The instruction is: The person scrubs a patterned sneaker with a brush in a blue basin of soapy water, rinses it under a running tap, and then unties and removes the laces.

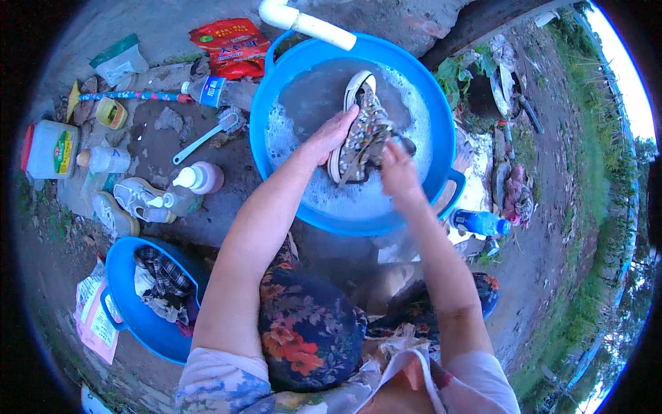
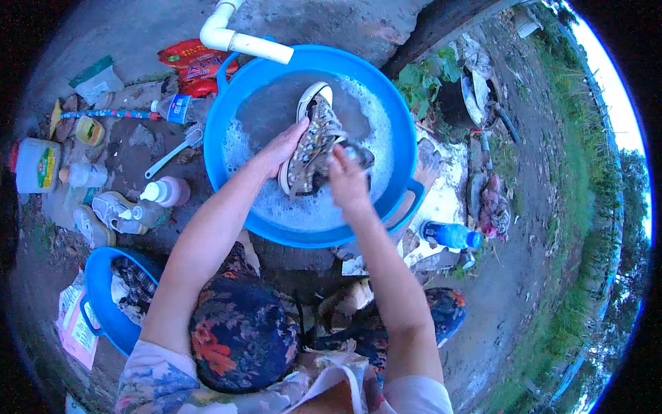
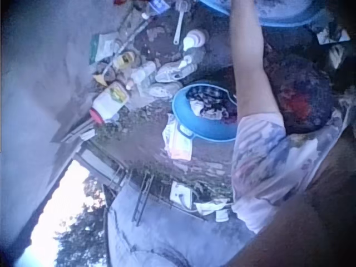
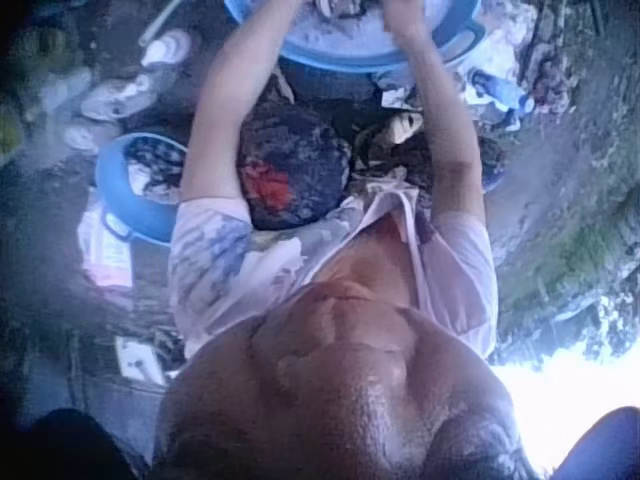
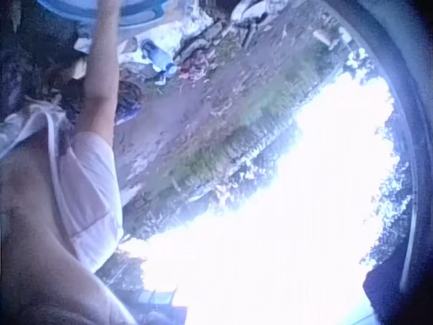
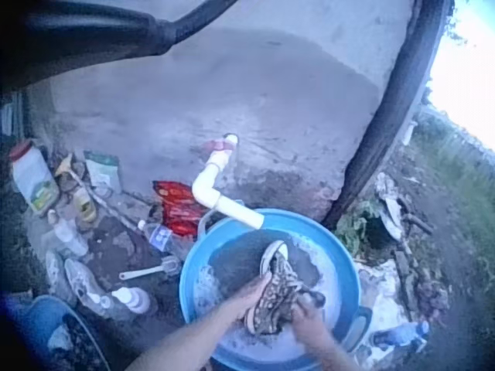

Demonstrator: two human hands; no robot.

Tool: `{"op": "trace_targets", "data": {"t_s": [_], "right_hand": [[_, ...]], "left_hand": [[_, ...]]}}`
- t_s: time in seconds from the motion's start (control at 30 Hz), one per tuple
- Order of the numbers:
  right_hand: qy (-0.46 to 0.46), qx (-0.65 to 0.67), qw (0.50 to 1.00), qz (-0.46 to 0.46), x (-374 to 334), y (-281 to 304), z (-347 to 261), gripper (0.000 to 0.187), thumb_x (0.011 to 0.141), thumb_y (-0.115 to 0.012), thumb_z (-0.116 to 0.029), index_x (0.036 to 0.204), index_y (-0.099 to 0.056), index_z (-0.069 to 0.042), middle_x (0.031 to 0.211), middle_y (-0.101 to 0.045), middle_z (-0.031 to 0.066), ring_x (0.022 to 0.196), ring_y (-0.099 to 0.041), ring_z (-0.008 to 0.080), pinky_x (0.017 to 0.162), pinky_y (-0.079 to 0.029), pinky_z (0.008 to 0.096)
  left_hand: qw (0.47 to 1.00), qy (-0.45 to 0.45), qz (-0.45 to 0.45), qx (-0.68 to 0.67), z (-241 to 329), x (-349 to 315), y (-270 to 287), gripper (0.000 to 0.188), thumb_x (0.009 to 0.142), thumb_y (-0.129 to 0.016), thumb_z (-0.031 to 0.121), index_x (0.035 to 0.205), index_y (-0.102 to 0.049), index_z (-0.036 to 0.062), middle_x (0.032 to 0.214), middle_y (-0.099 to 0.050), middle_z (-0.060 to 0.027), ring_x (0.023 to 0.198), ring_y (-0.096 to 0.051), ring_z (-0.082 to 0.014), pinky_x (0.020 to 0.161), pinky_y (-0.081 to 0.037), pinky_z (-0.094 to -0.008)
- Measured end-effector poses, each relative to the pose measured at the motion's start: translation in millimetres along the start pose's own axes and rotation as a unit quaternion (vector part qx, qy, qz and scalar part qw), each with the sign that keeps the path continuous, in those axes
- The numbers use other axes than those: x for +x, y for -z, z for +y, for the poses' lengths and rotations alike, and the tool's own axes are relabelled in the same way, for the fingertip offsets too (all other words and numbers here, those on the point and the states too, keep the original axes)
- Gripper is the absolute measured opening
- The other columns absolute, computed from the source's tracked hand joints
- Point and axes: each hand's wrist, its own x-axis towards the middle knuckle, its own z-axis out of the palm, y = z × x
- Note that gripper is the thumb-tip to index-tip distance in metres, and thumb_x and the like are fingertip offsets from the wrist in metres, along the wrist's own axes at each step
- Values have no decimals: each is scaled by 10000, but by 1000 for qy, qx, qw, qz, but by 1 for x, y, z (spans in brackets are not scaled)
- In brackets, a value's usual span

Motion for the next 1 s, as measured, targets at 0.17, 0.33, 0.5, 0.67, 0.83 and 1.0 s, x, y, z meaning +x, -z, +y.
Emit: {"op": "trace_targets", "data": {"t_s": [0.17,0.33,0.5,0.67,0.83,1.0], "right_hand": [[95,-64,976,-186,-36,32,32,424,915,-506,-252,1313,-464,-110,628,-508,-13,495,-450,100,469,-377,249],[177,-551,802,-144,-52,55,-35,478,821,-575,-287,1289,-495,-236,829,-620,262,769,-643,329,733,-479,435],[294,-333,893,-77,-30,54,11,444,898,-520,-305,1318,-446,-180,746,-620,95,600,-601,224,568,-470,368],[-126,289,941,-125,-34,21,-15,567,893,-566,-198,1405,-322,-201,620,-421,-42,446,-333,45,386,-250,200],[99,-22,991,-89,-26,47,-1,622,797,-661,-117,1363,-408,-173,790,-578,-5,579,-492,79,521,-404,228],[382,-460,801,24,-12,111,-28,676,664,-725,-70,1278,-501,-244,967,-633,97,752,-633,245,685,-514,331]], "left_hand": [[997,-62,38,8,19,-6,21,569,926,-419,482,1274,-456,33,1164,-557,-106,1029,-537,-180,887,-432,-325],[991,-80,53,92,16,-8,16,534,930,-449,431,1316,-440,62,1183,-562,-91,1023,-537,-152,893,-416,-292],[993,-109,36,21,21,-9,0,552,930,-437,455,1296,-443,41,1173,-561,-84,1008,-545,-146,879,-434,-301],[995,-86,33,45,2,-10,-7,539,932,-424,464,1315,-432,85,1174,-561,-79,1010,-543,-147,871,-444,-315],[990,-88,-36,-104,18,-18,-12,707,916,-272,600,1352,-360,51,1295,-475,-131,1145,-482,-188,953,-408,-344],[975,-100,-71,-184,26,-19,-6,706,907,-208,609,1393,-293,105,1395,-374,-109,1268,-365,-274,1062,-256,-444]]}}
